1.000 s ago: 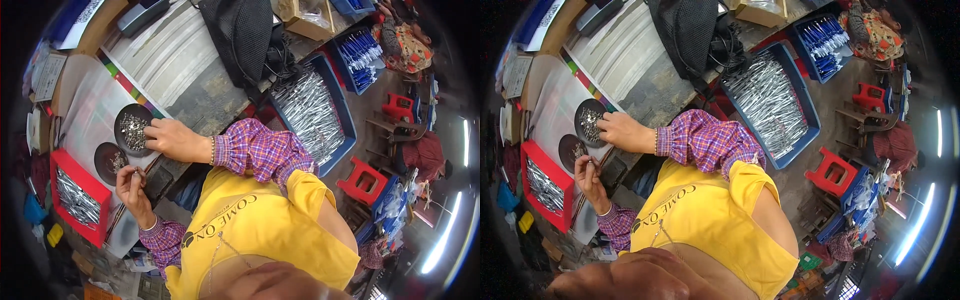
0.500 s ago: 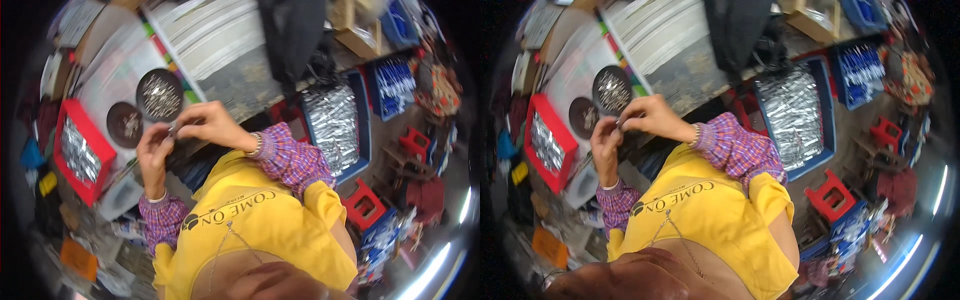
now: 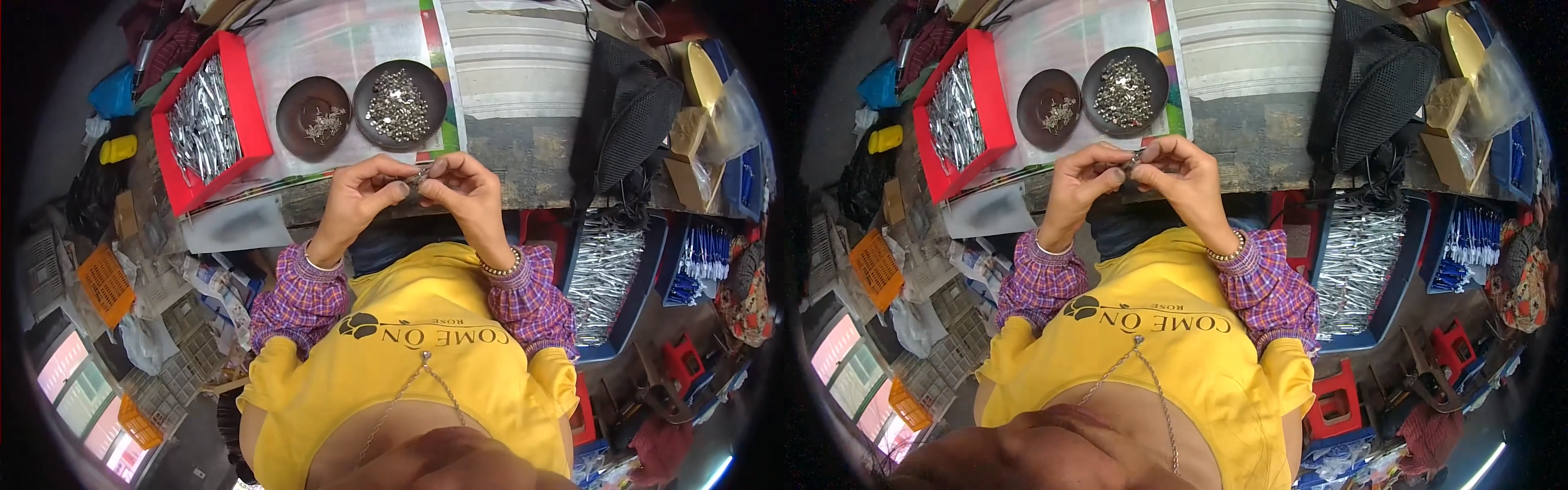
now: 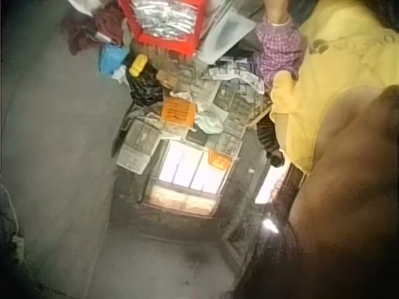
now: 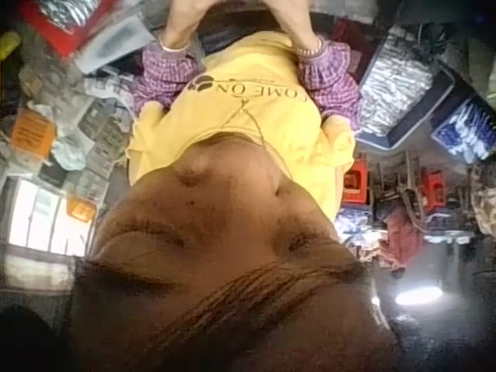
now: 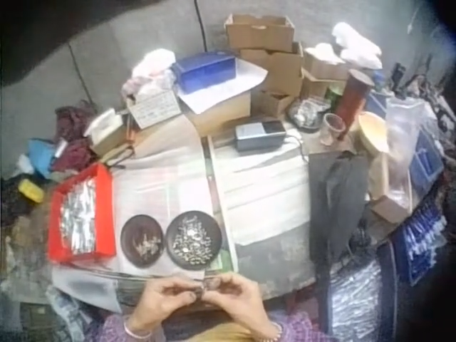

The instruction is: Assembling small metal components onto pins at a manual workstation.

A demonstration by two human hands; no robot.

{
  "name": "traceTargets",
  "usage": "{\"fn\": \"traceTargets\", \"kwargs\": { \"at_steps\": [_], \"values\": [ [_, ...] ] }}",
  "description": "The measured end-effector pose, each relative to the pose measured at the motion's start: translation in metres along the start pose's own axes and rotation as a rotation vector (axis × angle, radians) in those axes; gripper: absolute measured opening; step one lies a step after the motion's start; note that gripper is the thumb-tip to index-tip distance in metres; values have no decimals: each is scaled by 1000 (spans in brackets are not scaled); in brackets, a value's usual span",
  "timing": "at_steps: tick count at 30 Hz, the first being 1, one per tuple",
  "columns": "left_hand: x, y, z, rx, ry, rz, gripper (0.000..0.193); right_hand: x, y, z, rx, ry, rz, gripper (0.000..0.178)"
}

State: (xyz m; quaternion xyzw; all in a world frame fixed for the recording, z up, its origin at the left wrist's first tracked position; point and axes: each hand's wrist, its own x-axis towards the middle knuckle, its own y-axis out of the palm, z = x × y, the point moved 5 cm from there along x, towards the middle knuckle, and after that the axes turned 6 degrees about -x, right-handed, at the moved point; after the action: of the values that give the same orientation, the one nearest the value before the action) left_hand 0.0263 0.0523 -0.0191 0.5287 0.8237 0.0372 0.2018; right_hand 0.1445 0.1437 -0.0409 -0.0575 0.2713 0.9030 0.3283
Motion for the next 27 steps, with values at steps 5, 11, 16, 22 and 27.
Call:
{"fn": "traceTargets", "kwargs": {
  "at_steps": [5,11,16,22,27],
  "values": [
    [0,4,1,20,54,-4,19,0,1,-2,8,-38,-60,15],
    [-2,2,18,-391,-176,88,20,-1,0,-3,16,-19,-58,17],
    [-4,3,20,-293,-101,30,18,-2,1,-2,-63,-47,-88,19],
    [-3,4,12,16,86,-89,19,-2,-5,-2,-198,-12,-152,11],
    [-4,2,11,84,133,-117,20,-1,-3,-3,-153,85,-86,13]
  ]
}}
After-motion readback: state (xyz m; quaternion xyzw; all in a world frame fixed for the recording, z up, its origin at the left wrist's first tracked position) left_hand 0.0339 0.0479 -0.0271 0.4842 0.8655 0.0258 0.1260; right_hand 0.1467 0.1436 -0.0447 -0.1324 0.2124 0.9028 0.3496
